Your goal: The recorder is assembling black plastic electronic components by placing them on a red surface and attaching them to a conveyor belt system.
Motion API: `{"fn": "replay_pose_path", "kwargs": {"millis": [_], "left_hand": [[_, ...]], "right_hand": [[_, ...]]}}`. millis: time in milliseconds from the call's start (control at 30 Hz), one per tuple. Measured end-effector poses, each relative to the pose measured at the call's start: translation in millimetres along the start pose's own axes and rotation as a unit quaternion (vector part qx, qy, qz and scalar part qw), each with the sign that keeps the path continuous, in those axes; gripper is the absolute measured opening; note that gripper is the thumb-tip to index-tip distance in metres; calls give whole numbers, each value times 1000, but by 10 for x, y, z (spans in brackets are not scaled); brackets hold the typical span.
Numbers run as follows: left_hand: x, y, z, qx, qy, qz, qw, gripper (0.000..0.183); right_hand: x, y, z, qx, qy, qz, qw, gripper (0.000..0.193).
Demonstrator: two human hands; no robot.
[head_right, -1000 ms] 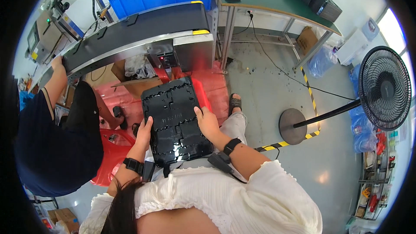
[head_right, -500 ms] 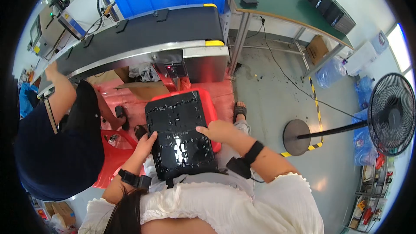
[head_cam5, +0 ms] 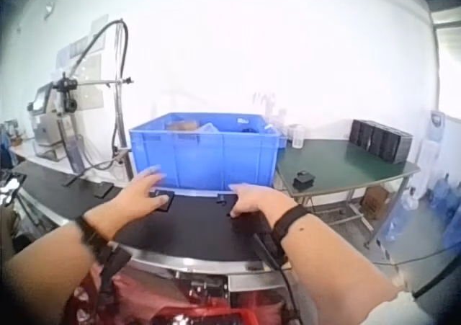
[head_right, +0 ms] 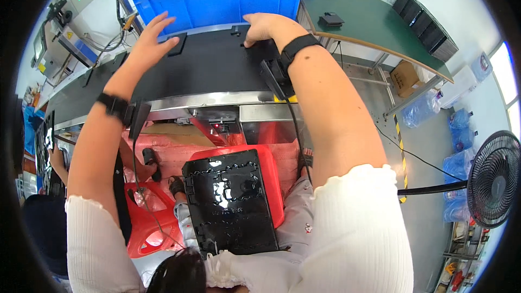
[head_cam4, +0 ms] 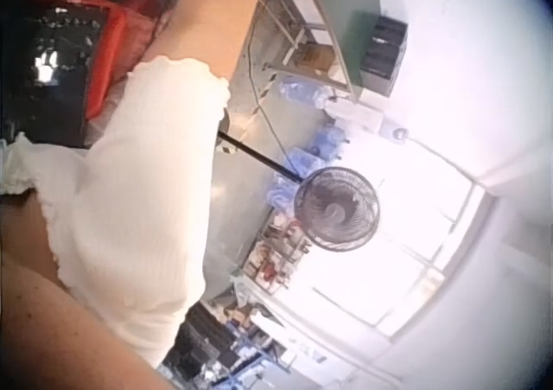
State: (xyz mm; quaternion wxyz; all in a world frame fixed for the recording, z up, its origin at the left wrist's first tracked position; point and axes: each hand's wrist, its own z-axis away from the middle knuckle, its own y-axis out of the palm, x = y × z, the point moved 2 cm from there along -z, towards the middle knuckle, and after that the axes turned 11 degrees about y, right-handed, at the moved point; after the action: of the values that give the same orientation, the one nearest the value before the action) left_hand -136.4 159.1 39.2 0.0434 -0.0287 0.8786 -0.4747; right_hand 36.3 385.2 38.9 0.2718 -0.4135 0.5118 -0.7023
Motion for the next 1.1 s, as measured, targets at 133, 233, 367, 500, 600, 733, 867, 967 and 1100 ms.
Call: {"fn": "replay_pose_path", "kwargs": {"millis": [133, 233, 367, 500, 600, 733, 867, 967, 1100], "left_hand": [[186, 643, -271, 280, -90, 61, 954, 66], [191, 658, -288, 222, -19, 51, 974, 62], [-193, 468, -149, 166, 16, -100, 981, 53], [-815, 27, 319, 1, 75, -10, 997, 49], [-1255, -289, 827, -25, 87, 16, 996, 55], [-1788, -441, 1488, 38, 62, 69, 995, 62], [-1986, -84, 2198, 110, 17, 101, 989, 65], [-2033, 353, 2640, 194, -4, 72, 978, 60], [-2173, 478, 2851, 249, -27, 42, 967, 57]], "right_hand": [[-164, -100, 3, 5, 35, 125, 992, 66], [-18, -113, 446, -176, -46, 98, 978, 45], [363, 142, 1422, -390, -276, 18, 878, 56], [616, 756, 2159, -212, -303, -127, 920, 59], [430, 1576, 2367, -99, -265, -140, 949, 64], [130, 2268, 2593, -112, -236, 31, 965, 56], [250, 2167, 2656, 17, -179, 146, 973, 44], [488, 1559, 2660, 282, -163, 60, 944, 35], [805, 445, 2319, 215, -250, -116, 937, 34]]}}
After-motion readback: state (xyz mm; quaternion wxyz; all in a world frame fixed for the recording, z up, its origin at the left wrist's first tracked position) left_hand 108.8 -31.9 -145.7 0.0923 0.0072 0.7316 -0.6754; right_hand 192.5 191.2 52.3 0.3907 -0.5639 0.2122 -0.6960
